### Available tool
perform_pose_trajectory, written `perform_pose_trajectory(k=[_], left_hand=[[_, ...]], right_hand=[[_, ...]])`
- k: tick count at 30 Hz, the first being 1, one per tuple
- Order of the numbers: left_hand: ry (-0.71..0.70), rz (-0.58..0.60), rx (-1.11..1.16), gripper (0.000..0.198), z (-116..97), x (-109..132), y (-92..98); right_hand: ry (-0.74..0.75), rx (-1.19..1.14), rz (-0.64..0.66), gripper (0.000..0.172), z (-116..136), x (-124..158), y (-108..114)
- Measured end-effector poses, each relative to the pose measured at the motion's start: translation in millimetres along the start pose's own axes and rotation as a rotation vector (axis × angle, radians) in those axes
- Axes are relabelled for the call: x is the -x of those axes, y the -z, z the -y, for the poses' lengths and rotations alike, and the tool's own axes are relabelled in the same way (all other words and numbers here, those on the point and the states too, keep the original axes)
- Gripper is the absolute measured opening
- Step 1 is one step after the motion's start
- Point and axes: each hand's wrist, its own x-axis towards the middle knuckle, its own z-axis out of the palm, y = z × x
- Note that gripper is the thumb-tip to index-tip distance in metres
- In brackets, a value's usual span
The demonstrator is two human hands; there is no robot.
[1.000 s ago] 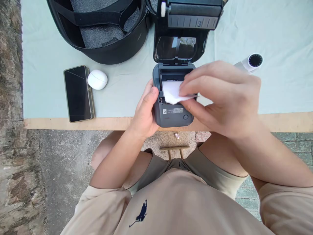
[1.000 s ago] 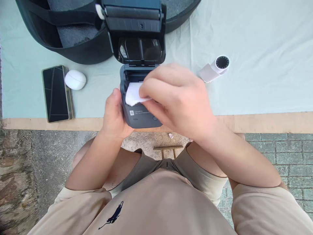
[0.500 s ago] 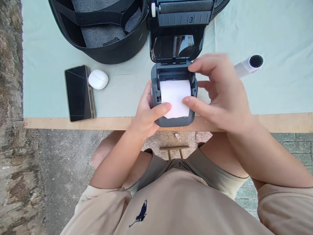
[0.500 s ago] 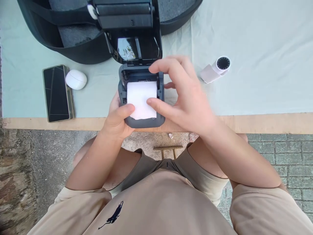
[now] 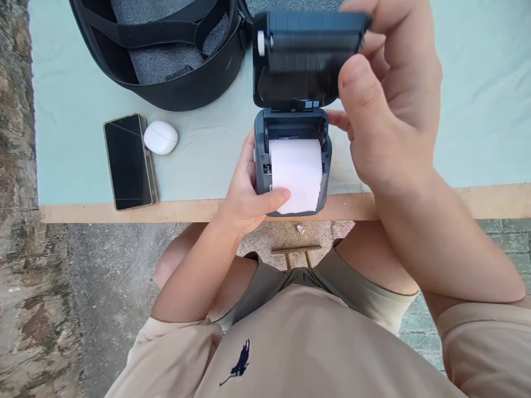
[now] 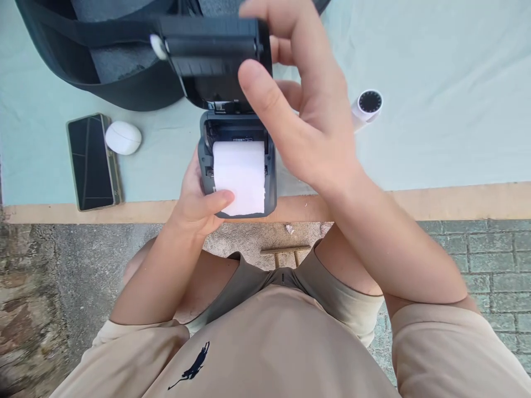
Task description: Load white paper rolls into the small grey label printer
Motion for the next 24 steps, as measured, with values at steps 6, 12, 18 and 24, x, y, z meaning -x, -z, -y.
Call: perform_pose_trajectory(k=[6, 12, 18, 24], left_hand=[[0.048, 0.020, 0.016, 0.061, -0.6, 0.3, 1.3], [0.021, 0.015, 0.061, 0.077, 1.7, 1.0, 2.4], [-0.002, -0.011, 0.143, 0.081, 3.5, 2.4, -1.3], [0.057, -0.039, 0.094, 0.052, -3.3, 1.0, -4.6]], right_hand=[[0.179, -0.131, 0.028, 0.023, -14.6, 5.4, 2.9], [0.178, -0.077, 0.277, 0.028, -24.0, 12.0, 8.1], [0.013, -0.286, 0.260, 0.046, -21.7, 14.7, 3.9], [-0.085, -0.386, 0.388, 0.057, -19.4, 18.4, -0.7]])
